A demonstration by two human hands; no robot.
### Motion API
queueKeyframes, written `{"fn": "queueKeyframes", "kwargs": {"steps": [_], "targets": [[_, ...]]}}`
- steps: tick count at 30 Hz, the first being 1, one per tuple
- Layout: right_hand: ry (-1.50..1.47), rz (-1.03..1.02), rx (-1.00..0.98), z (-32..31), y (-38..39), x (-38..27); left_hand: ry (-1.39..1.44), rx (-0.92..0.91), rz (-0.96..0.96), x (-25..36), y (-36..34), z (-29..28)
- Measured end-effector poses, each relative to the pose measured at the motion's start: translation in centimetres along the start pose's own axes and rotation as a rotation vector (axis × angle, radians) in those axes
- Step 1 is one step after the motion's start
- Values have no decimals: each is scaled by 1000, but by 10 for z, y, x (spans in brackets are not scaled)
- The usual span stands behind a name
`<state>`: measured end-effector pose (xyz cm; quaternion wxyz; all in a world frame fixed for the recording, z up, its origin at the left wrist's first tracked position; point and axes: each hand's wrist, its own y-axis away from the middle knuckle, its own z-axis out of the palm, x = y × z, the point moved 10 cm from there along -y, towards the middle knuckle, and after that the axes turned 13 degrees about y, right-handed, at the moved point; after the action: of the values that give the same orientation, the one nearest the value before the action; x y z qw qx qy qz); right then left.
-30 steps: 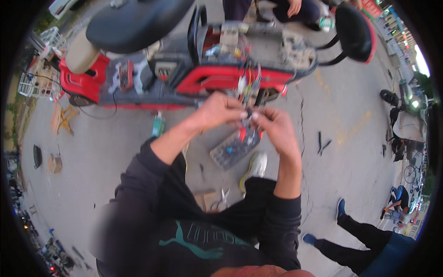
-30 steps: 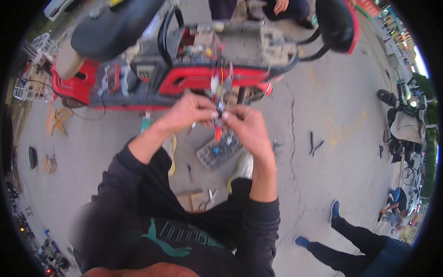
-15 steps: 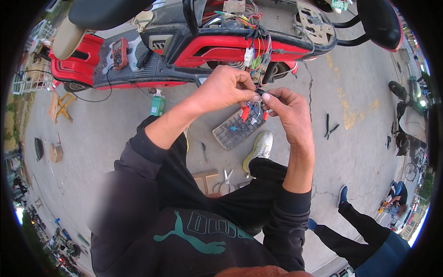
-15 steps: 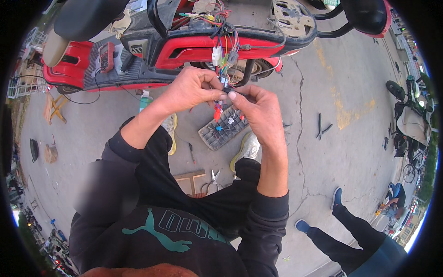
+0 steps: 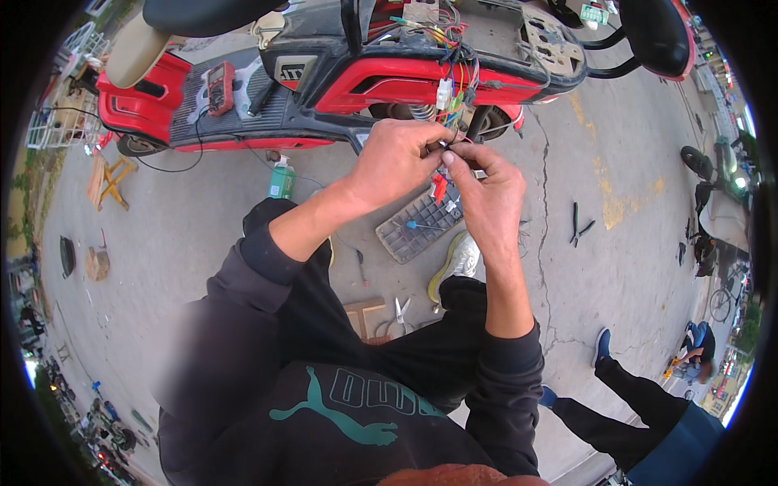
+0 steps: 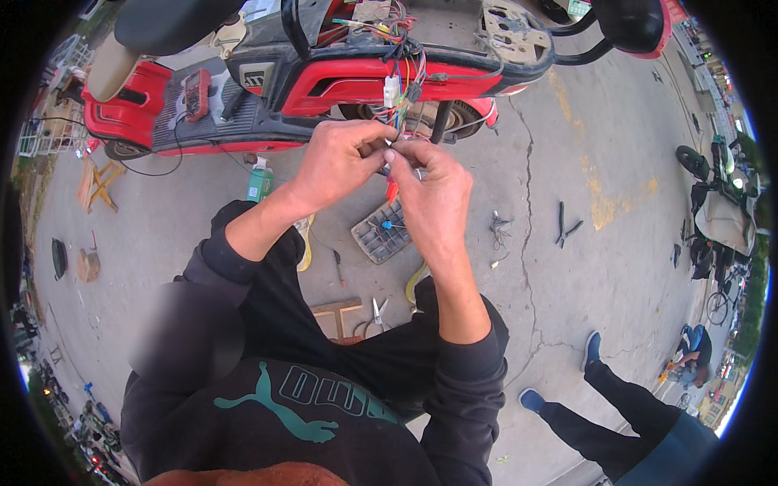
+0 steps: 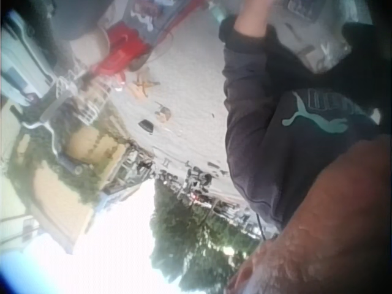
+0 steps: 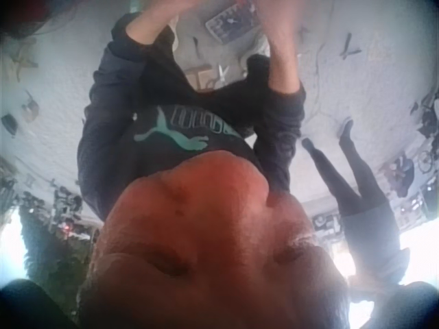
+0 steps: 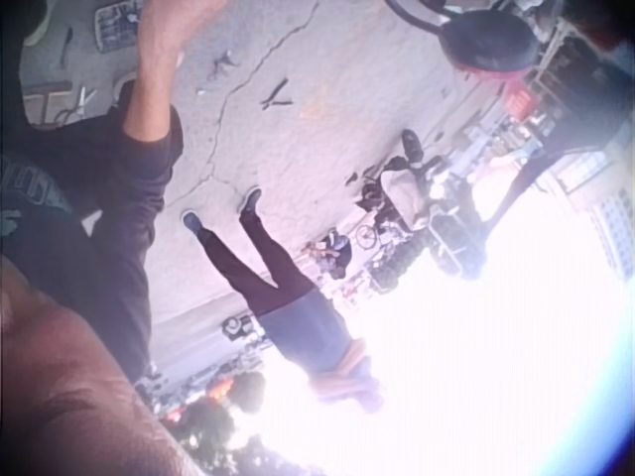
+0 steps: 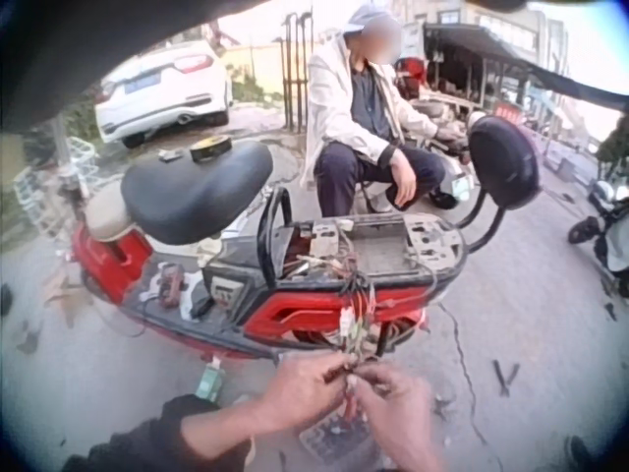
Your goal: The person repairs the wiring of a red electric scooter by stripping, twisting, and taping individual wires. They use pliers and electrical tape to secure connections, then test the throttle at the end.
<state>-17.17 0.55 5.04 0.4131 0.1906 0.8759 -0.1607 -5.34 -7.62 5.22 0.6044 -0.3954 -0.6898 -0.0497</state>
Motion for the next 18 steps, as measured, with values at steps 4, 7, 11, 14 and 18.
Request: {"fn": "queueKeyframes", "kwargs": {"steps": [4,7,11,14,18], "targets": [[16,31,26,0,2,1,48,24,-12,-2,1,3],[63,-6,27,1,2,-5,28,3,-37,-2,1,5],[47,-217,31,6,1,-25,-86,-1,43,6,3,-3],[218,-345,42,5,2,-27,-4,4,20,4,-1,0],[550,-465,-4,14,8,-40,90,9,-140,-2,1,2]]}}
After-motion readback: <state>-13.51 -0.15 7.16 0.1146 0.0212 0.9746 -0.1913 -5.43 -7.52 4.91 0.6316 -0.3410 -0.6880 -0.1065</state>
